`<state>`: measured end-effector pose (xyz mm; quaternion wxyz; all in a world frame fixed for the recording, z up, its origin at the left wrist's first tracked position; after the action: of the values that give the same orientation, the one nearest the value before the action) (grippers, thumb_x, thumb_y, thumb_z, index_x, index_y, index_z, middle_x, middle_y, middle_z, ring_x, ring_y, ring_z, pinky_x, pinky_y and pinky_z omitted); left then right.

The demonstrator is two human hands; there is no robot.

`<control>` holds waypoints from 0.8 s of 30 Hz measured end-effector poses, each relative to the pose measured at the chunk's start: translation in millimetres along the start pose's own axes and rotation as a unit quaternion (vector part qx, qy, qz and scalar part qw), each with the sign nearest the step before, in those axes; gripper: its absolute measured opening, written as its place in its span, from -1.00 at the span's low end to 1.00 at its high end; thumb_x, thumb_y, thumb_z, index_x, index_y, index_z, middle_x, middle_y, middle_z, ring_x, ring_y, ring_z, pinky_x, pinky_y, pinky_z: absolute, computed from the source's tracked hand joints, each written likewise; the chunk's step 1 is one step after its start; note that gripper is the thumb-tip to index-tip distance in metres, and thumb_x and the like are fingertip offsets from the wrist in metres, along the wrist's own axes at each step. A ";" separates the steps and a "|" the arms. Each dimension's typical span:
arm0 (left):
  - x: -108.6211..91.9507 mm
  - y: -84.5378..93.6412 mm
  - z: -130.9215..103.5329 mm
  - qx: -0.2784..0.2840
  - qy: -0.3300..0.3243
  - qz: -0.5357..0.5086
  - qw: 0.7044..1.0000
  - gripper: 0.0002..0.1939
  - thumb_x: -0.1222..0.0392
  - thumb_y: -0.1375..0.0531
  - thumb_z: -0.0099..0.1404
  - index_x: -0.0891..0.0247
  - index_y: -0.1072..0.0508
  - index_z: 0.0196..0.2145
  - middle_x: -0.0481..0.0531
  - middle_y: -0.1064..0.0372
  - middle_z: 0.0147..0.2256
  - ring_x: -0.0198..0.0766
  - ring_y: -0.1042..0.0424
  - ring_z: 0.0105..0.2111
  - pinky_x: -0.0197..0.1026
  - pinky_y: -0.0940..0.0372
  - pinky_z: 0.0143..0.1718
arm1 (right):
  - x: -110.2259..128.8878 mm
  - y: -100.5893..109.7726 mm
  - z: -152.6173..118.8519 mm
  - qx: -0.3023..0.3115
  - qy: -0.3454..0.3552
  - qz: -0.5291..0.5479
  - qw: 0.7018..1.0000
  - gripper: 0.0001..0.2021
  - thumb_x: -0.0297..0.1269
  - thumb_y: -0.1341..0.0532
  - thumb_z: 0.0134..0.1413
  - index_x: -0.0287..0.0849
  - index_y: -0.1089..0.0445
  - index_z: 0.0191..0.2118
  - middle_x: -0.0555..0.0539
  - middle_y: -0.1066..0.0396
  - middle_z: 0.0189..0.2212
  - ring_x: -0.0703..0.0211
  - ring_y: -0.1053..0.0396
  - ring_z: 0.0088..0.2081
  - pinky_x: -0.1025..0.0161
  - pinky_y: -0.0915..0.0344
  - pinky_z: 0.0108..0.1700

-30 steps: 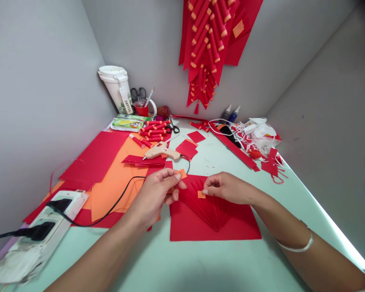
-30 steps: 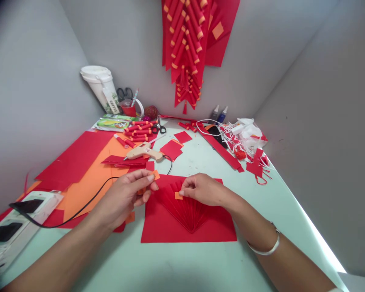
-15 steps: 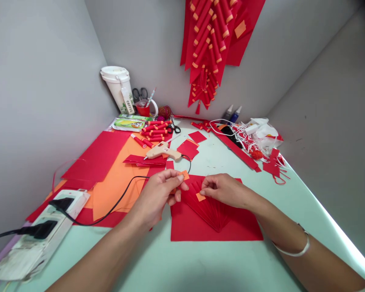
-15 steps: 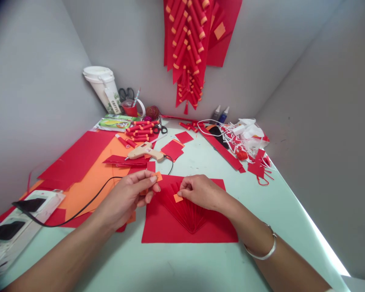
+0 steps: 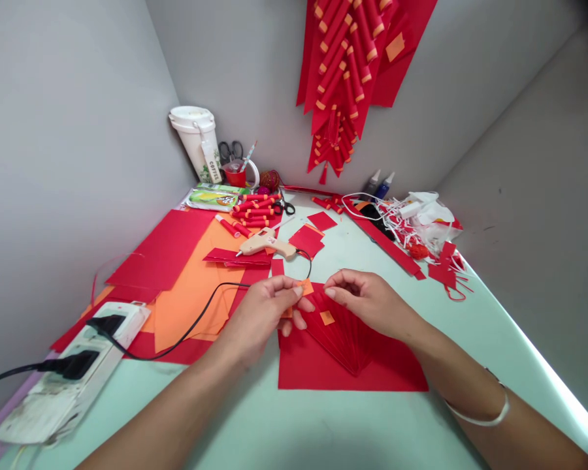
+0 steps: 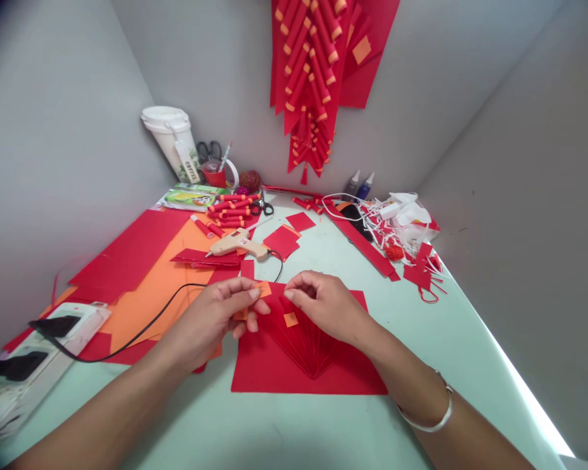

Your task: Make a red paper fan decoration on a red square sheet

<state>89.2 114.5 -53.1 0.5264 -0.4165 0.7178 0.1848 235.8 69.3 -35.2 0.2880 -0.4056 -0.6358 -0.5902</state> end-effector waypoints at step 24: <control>2.9 5.4 0.1 -0.046 -0.003 -0.135 0.990 -0.93 0.31 -0.17 0.28 0.32 -0.41 -0.38 0.14 -0.54 -0.34 -0.20 -0.57 -0.30 -0.17 -0.45 -0.17 | 40.4 -6.6 -26.9 -0.130 0.148 -0.027 0.980 -0.94 -0.34 -0.19 0.18 -0.11 -0.41 -0.26 0.04 -0.37 -0.37 0.28 -0.33 -0.36 0.31 -0.24 -0.29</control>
<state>84.7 116.5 -56.7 0.5292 -0.5331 0.6437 0.1463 206.7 50.1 -0.7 0.3080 -0.3302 -0.5149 -0.7287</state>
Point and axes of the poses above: each hand's wrist, its own z-axis towards the middle knuckle, its own y-axis out of the back of the hand, x = y × z, the point moved 9 cm from there along z, towards the middle knuckle
